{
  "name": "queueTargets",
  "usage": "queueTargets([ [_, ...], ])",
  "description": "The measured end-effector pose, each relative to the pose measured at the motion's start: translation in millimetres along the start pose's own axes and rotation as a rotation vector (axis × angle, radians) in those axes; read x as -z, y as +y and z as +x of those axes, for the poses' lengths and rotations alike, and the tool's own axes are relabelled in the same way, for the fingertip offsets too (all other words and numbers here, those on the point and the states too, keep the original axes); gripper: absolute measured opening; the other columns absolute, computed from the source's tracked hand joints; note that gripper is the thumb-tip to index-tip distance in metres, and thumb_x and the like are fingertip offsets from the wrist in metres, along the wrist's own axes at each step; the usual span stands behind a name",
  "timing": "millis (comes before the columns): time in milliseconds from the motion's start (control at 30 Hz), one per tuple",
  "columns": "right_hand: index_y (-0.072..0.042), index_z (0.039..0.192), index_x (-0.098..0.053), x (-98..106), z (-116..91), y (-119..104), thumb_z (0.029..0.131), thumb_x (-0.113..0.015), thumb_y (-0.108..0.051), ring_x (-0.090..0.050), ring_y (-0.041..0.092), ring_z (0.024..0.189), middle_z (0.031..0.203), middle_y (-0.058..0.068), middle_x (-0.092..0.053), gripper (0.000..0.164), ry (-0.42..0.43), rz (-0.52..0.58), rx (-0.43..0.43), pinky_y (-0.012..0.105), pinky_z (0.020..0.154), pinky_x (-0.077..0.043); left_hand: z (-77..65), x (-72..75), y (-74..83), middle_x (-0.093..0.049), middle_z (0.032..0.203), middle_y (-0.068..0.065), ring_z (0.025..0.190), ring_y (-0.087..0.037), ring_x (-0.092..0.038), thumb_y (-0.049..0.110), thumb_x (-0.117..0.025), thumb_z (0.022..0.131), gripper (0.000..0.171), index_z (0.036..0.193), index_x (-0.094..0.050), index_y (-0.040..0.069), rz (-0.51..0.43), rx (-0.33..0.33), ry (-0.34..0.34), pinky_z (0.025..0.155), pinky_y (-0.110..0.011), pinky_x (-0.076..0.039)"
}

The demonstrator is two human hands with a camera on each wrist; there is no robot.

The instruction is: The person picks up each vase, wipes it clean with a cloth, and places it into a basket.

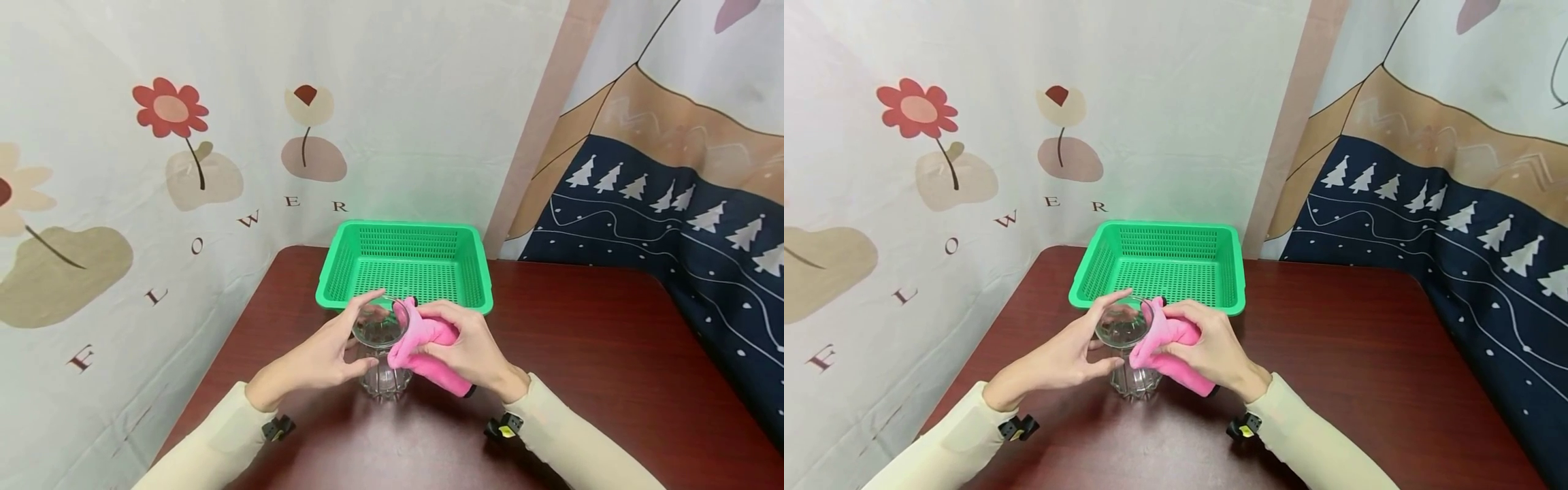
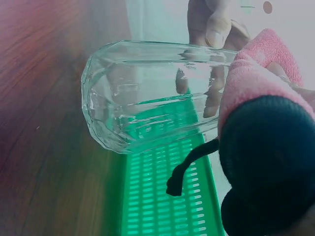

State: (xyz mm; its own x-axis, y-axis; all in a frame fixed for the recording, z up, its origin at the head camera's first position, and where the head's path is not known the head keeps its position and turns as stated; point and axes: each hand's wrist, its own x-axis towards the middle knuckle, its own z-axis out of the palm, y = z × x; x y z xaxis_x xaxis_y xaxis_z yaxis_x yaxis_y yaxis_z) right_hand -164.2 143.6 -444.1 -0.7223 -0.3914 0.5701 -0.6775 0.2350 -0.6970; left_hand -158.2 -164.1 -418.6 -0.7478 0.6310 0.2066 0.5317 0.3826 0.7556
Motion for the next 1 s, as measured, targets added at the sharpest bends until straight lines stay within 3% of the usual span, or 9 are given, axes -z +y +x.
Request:
queueTargets([
  [600,-0.011,0.133,-0.085,-2.1,-0.9,0.3,0.088,-0.103,-0.007,-0.079,0.022,0.119,0.128,0.009,-0.086,0.049,0.003,0.012,0.002,0.022,0.101,-0.064,0.0,-0.4,0.4,-0.06,0.164,-0.015,0.151,-0.038,-0.065,0.0,-0.086,0.098,0.11,0.183,-0.02,0.023,-0.006,-0.006,0.002,0.113,-0.066,-0.064],
  [1000,-0.014,0.131,-0.085,-2.7,0.4,-0.3,0.087,-0.103,-0.006,-0.078,0.019,0.121,0.128,0.005,-0.085,0.049,-0.015,0.003,0.005,0.024,0.101,-0.064,0.0,-0.4,-1.1,-0.06,0.164,-0.015,0.151,-0.037,-0.065,0.001,-0.087,0.097,0.11,0.183,-0.021,0.023,-0.007,-0.008,0.004,0.112,-0.066,-0.064],
])
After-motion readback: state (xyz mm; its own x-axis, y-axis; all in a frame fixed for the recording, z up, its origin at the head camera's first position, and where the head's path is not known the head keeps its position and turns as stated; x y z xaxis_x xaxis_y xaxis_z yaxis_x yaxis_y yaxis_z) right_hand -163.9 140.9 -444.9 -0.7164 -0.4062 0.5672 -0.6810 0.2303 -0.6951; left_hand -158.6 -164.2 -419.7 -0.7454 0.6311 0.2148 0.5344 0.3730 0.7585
